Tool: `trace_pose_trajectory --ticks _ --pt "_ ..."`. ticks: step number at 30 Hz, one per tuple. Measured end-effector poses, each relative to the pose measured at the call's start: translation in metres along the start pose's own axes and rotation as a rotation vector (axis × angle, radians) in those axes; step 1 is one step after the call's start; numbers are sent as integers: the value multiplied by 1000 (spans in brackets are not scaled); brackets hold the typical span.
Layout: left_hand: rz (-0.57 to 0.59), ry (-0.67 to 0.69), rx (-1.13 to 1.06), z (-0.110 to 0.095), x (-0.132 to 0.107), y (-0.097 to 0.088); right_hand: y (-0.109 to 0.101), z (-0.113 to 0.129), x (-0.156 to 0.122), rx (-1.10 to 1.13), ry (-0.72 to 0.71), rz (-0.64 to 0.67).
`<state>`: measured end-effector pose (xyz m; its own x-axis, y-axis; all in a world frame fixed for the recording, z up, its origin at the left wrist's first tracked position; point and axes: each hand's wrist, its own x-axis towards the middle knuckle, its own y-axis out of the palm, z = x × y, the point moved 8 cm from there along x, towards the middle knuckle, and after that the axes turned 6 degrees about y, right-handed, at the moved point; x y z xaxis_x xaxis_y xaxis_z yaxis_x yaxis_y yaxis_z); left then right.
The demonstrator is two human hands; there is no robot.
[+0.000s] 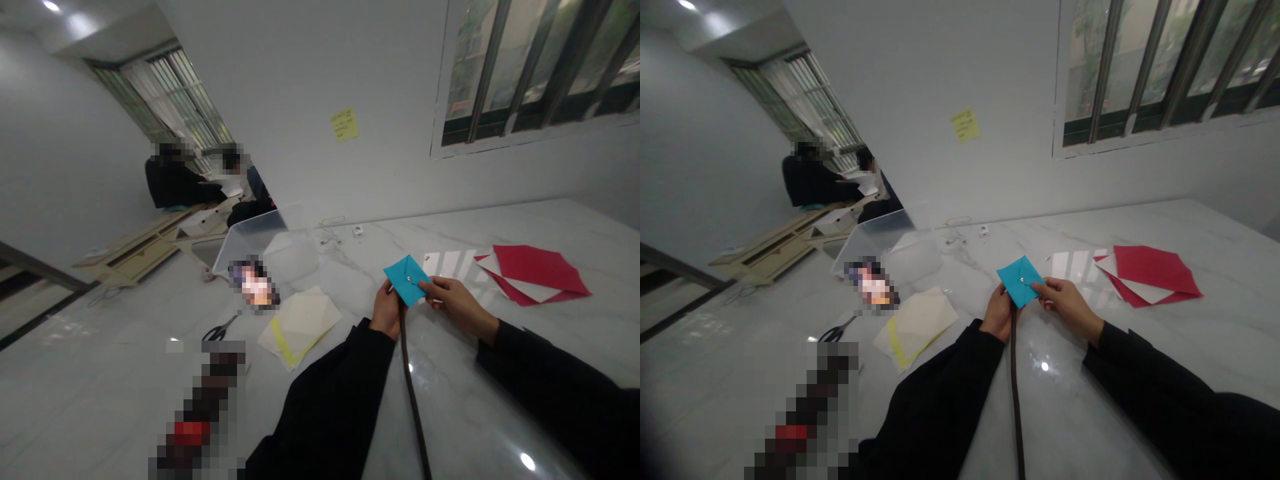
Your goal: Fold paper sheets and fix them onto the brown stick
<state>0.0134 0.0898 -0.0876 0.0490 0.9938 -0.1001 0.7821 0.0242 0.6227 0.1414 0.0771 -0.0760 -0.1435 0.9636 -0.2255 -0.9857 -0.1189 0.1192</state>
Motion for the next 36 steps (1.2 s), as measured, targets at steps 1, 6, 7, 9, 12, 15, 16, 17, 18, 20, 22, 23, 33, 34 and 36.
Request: trace_pose_trajectory --ticks 1,6,7,9,12,15,16,17,18,20,22,23,33,34,36 --pt "-29 56 65 -4 0 -3 -4 1 1 -6 -4 -16" --pt "-50 287 404 -27 -12 0 -17 5 2 16 -9 -81" --pt "-43 288 405 -28 -14 2 -17 5 3 25 -8 -85" --pt "-37 264 356 -31 -18 5 -18 5 3 33 -16 -87" --pt "-41 251 262 -36 -17 7 -21 4 3 11 -47 -126" --pt "-22 256 176 -40 -11 7 -23 5 2 -44 -81 -173" --pt "0 241 164 -38 -9 8 -22 6 1 -71 -93 -171" --pt "21 216 164 -36 -7 8 -20 7 0 -103 -109 -162" --pt "34 187 174 -32 -6 8 -17 9 -1 -138 -125 -150" --pt "21 140 208 -25 -5 3 -10 13 -5 -207 -151 -118" --pt "-17 124 233 -21 -5 -3 -4 16 -9 -254 -174 -89" --pt "-32 126 240 -20 -5 -6 -2 17 -10 -265 -184 -80" --pt "-75 214 335 -26 -6 -14 1 18 -13 -300 -196 -44" --pt "-78 218 344 -26 -6 -14 1 19 -14 -300 -200 -42" --pt "-94 221 362 -27 -6 -16 3 20 -15 -309 -217 -34"
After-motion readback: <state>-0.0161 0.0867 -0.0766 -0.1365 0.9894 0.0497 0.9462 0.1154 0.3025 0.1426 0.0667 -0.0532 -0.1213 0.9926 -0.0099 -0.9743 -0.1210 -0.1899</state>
